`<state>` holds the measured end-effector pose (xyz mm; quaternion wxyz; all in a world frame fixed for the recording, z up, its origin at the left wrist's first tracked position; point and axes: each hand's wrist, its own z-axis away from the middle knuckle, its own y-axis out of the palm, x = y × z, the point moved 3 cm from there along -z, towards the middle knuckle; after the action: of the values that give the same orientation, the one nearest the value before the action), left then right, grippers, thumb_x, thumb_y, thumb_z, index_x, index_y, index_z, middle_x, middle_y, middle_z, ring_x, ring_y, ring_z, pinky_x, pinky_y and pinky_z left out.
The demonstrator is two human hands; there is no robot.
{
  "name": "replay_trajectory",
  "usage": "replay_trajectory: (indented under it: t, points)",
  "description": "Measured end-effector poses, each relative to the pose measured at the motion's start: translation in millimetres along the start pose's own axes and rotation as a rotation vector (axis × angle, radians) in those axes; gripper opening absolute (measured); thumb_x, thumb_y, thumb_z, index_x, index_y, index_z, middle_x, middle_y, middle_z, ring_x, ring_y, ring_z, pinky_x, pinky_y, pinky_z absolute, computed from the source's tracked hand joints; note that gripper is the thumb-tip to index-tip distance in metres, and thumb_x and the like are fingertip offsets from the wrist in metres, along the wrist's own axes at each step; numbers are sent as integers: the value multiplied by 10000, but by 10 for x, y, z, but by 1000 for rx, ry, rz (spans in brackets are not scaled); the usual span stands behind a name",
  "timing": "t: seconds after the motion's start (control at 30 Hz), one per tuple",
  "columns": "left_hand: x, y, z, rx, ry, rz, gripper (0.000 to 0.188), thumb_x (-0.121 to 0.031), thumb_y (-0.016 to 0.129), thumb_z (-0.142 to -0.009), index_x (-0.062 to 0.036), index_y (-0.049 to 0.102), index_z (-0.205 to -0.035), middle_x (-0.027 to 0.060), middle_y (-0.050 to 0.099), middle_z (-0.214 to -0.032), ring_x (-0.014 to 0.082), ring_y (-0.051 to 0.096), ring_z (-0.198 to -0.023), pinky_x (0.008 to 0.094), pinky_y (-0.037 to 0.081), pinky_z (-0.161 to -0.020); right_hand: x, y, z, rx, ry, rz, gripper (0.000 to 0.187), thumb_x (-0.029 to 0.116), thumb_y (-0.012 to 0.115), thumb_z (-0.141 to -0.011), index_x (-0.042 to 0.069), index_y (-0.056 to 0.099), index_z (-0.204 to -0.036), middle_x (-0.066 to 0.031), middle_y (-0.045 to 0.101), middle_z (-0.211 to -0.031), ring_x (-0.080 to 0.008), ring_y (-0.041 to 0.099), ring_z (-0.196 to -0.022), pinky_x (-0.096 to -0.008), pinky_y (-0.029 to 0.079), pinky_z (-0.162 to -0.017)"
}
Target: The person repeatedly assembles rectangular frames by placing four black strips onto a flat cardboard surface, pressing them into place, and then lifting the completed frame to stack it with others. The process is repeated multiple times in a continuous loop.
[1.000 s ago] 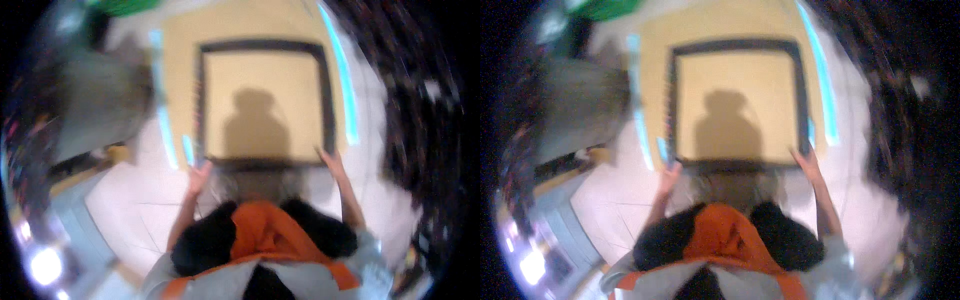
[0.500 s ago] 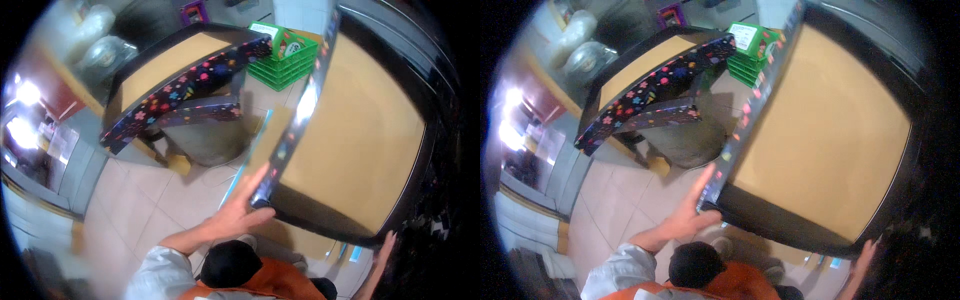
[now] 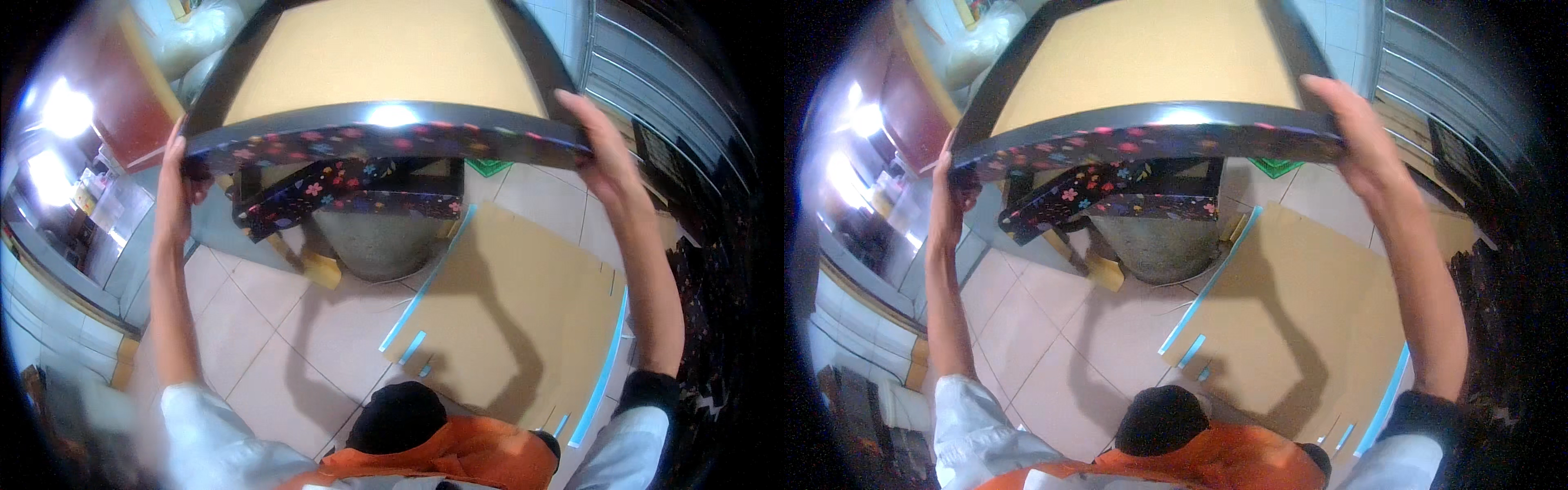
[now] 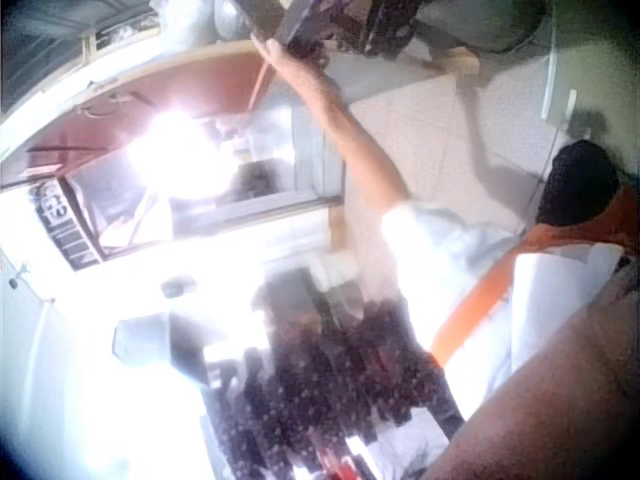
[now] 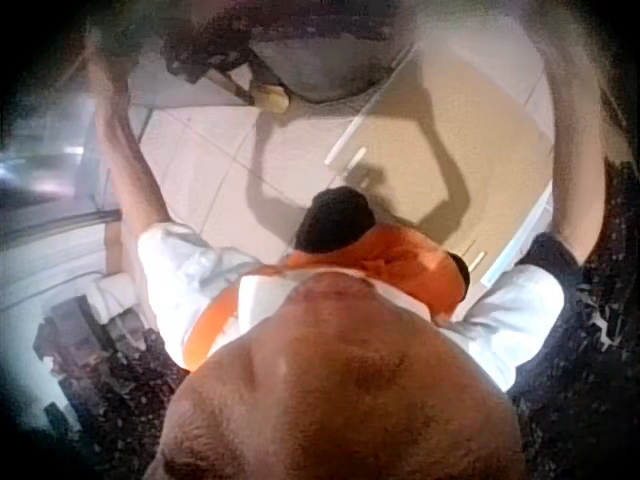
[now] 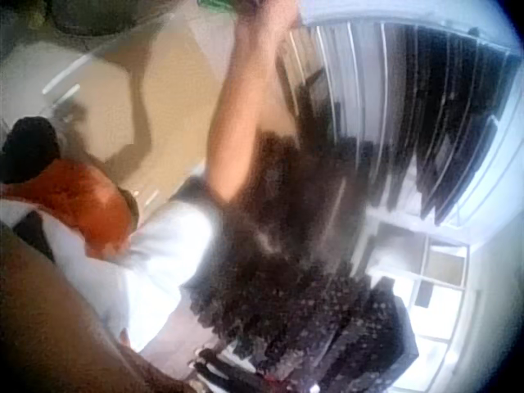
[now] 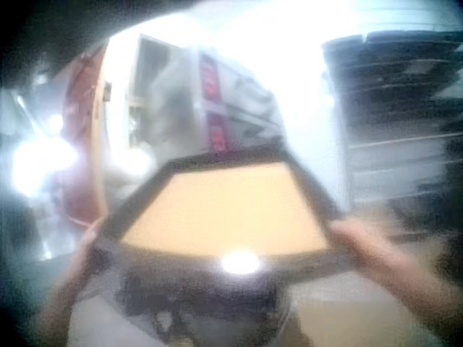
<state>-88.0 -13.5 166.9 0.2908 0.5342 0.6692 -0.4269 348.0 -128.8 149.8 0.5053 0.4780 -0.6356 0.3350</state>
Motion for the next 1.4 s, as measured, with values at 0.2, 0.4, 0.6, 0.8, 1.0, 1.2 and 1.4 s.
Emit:
replay_trajectory:
  t: [0.2,0.4,0.6,0.8,1.0,1.2,1.4]
  points:
    - [988,-581,-605,17,-313,26,507,-628,396,-813,-173,510,-1005,-35,445,-644,59,347,-504,200,210,-451,-157,922,-164,91,27,-97,562,405,531,-827,30,383,-1220,-109,469,-1126,-185,478,-976,-387,357,-858]
    - [1623,-840,-462,-357,-123,70,569,-570,367,-863,-102,478,-1167,-15,479,-710,75,428,-597,210,307,-499,-421,394,299,190,43,125,542,433,438,-888,69,382,-1285,-78,464,-1211,-163,450,-1074,-334,361,-886]
    - [2790,58,1559,27,-477,-162,208,-296,473,-890,-115,542,-814,-33,448,-672,72,398,-611,230,338,-550,-2039,-1548,1328,-355,170,508,435,301,505,-881,25,454,-1213,-131,506,-1189,-210,466,-1110,-295,354,-937]
    - [3371,2386,2314,1122,-40,-462,416,-244,585,-801,12,517,-1122,204,541,-1053,338,522,-973,382,418,-849,-4566,-2942,3738,-633,831,1351,656,361,625,-759,-53,408,-1219,-250,464,-1203,-367,419,-1152,-425,335,-966]
    - [4307,3593,2238,824,-179,-837,462,-309,618,-709,13,506,-1021,227,530,-1065,352,513,-987,420,422,-827,-5020,-3468,4423,-643,830,1026,647,383,606,-761,-17,415,-1232,-260,436,-1218,-376,417,-1135,-447,349,-941]
    - [4850,3554,2124,583,-445,-746,408,-293,663,-695,49,574,-899,184,611,-845,298,595,-821,384,467,-710,-4826,-3311,4230,-715,841,987,472,266,587,-792,-16,473,-1153,-186,551,-1021,-285,543,-905,-386,439,-800]
    - [4896,3388,2032,634,-408,-652,445,-310,647,-709,34,550,-976,195,605,-905,281,586,-853,369,462,-729,-4621,-3171,4197,-798,794,312,320,190,552,-849,-11,488,-1090,-69,571,-889,-150,543,-746,-291,463,-634]
